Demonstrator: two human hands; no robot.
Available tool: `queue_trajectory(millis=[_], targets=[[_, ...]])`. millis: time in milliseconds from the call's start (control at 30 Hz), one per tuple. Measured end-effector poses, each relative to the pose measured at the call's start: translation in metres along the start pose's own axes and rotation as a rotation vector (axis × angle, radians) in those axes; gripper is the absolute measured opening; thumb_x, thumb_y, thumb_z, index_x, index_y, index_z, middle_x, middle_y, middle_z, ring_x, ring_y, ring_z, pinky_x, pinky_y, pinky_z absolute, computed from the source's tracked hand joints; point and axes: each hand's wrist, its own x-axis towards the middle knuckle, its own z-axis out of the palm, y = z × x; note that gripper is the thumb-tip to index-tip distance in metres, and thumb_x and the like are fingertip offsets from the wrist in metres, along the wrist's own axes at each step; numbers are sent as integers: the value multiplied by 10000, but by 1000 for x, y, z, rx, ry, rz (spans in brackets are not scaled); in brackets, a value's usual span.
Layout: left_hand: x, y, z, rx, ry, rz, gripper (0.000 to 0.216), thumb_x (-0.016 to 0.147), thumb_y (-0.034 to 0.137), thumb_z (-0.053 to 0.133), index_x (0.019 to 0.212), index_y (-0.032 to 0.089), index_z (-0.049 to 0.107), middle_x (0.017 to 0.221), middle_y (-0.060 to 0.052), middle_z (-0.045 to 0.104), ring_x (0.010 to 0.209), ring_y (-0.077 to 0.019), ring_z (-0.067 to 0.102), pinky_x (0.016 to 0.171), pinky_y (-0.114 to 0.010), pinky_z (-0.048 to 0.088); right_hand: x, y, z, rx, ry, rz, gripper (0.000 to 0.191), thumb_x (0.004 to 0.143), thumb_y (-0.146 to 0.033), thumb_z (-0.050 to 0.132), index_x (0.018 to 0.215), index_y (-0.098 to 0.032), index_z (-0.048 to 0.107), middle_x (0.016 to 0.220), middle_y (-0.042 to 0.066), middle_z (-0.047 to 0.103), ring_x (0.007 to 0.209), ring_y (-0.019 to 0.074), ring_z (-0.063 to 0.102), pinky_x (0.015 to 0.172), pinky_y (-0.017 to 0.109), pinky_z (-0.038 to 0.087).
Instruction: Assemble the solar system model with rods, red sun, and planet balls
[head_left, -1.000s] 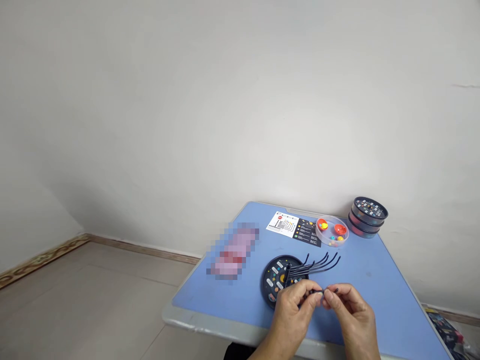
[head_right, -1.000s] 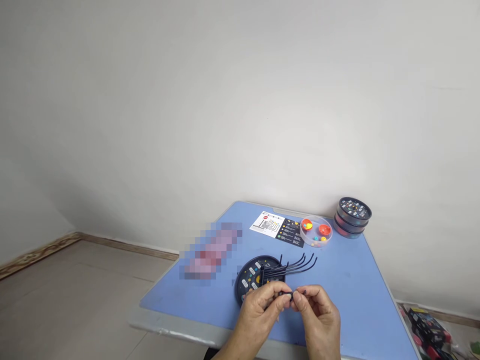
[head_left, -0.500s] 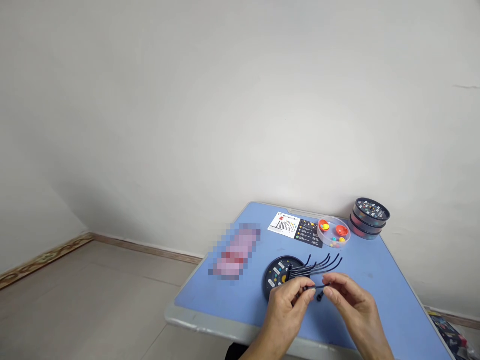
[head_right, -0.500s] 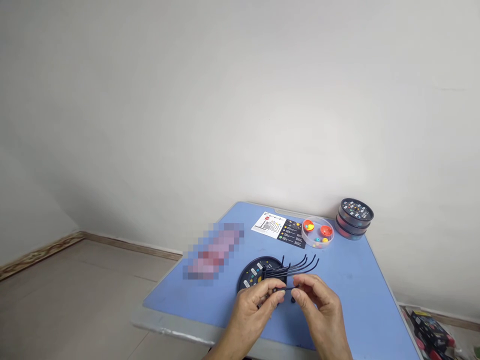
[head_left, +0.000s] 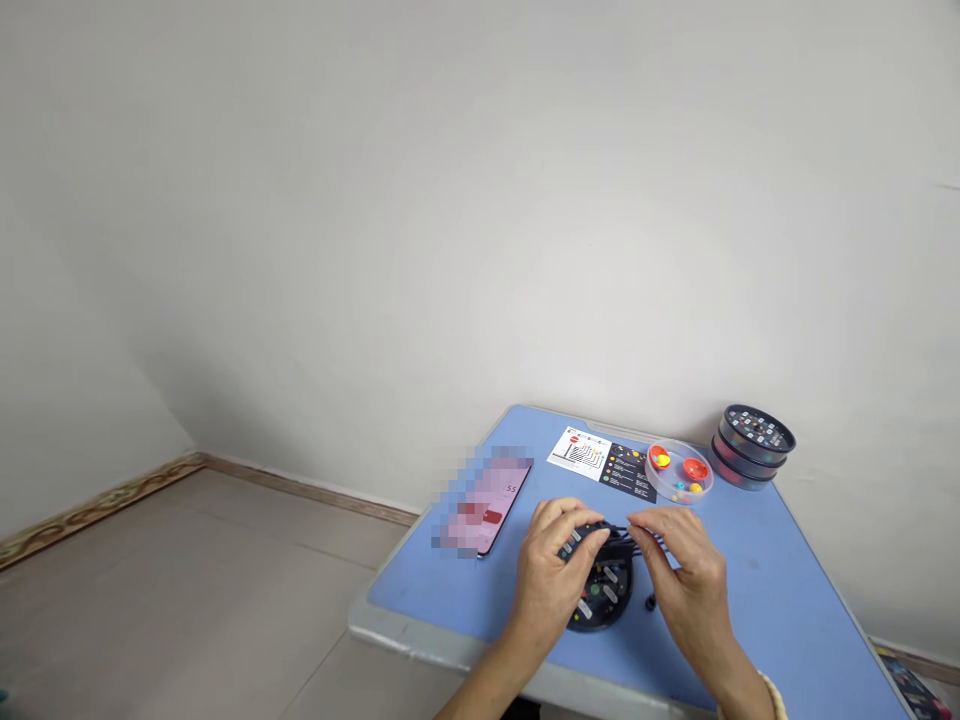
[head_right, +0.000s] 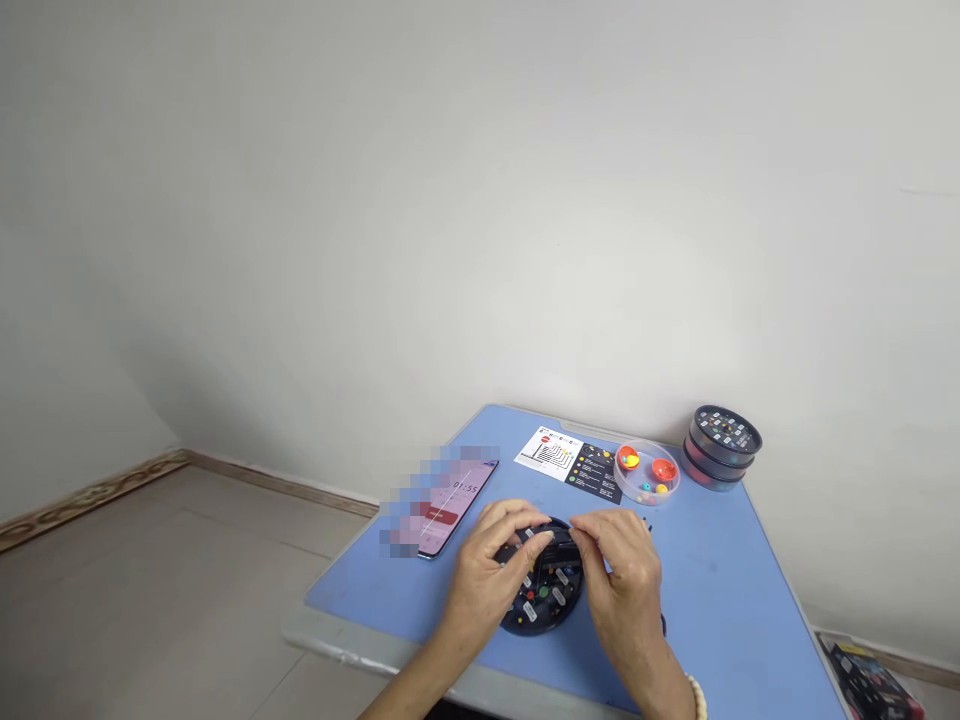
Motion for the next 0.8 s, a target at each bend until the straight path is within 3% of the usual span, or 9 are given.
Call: queue_trajectory(millis=[400, 567, 800], targets=[[-4, -7, 4, -80, -45, -145, 83, 797, 208, 647, 805, 190, 728, 751, -23, 727, 678, -167, 668, 612, -228, 541, 4, 13, 2, -132, -97, -65, 141, 918, -136, 574, 981, -221, 667, 856, 36, 718, 844, 219, 636, 813, 417, 434], [-6, -4, 4, -83, -67, -209, 107, 809, 252, 630, 813, 188, 716, 731, -13, 722, 635, -161, 663, 595, -223, 543, 9, 21, -1, -56, -192, -122, 179, 943, -138, 533, 1040, -234, 649, 948, 41, 747, 1009, 232, 645, 890, 420, 467], [-7, -3, 4, -107, -74, -240, 125, 810, 281, 619, 812, 189, 704, 726, -10, 710, 631, -162, 661, 590, -222, 545, 12, 29, -5, -10, -253, -71, 207, 965, -193, 475, 933, -221, 678, 1064, 101, 686, 976, 213, 665, 790, 331, 548]])
